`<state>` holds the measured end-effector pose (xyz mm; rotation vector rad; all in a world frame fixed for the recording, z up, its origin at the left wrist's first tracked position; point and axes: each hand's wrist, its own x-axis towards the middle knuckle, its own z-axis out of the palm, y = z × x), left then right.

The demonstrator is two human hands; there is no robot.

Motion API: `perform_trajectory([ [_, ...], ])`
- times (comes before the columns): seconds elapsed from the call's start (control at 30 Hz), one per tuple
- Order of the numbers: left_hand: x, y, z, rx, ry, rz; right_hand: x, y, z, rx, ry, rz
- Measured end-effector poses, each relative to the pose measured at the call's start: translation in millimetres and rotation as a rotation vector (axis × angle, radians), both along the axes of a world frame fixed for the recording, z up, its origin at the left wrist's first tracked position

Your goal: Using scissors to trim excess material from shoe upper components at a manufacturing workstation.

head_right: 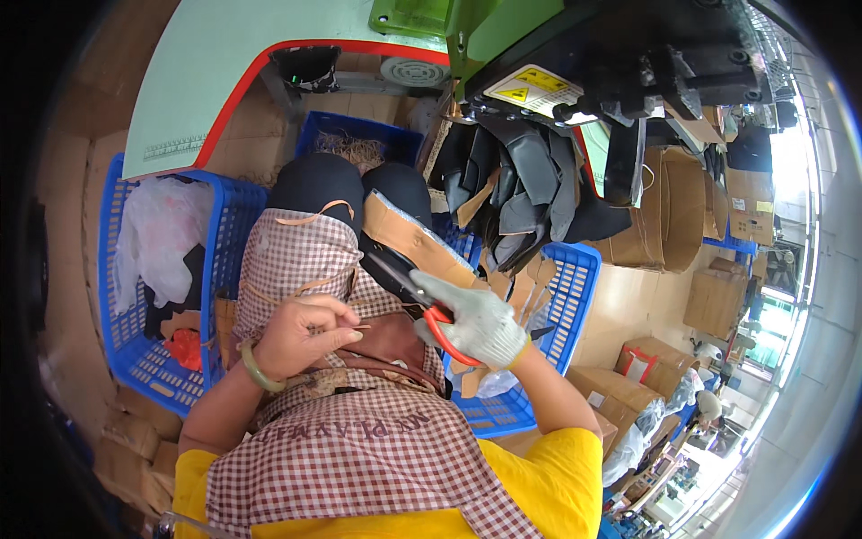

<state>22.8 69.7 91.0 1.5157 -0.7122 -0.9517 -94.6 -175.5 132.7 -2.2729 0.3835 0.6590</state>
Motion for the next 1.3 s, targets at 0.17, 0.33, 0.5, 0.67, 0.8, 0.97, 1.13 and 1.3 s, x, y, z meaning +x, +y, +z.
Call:
perform_trajectory([
  [0.17,-32,-7,-17,-0.042,-0.657,0.063,4,2,-5,-0.285,-0.537,-0.345],
  [0.33,-49,-7,-9,0.046,-0.719,-0.247,-7,-3,-55,-0.067,-0.215,-0.263],
  [0.5,-33,36,-11,0.044,-0.620,0.087,-47,-14,-69,-0.250,-0.542,-0.086],
  [0.67,14,150,-64,0.280,-0.766,0.743,-161,-66,-67,0.126,-0.210,-0.640],
  [0.8,48,281,-177,0.714,-0.512,1.175,-251,-86,-67,-0.624,-0.320,0.152],
  [0.97,43,353,-287,1.018,-0.464,0.916,-265,-77,-83,-0.511,-0.242,-0.386],
  [1.13,60,324,-312,1.323,-0.395,0.698,-282,-63,-90,-0.383,-0.172,-0.922],
  [1.3,64,309,-299,1.371,-0.452,0.571,-283,-53,-97,-0.188,-0.115,-1.422],
])
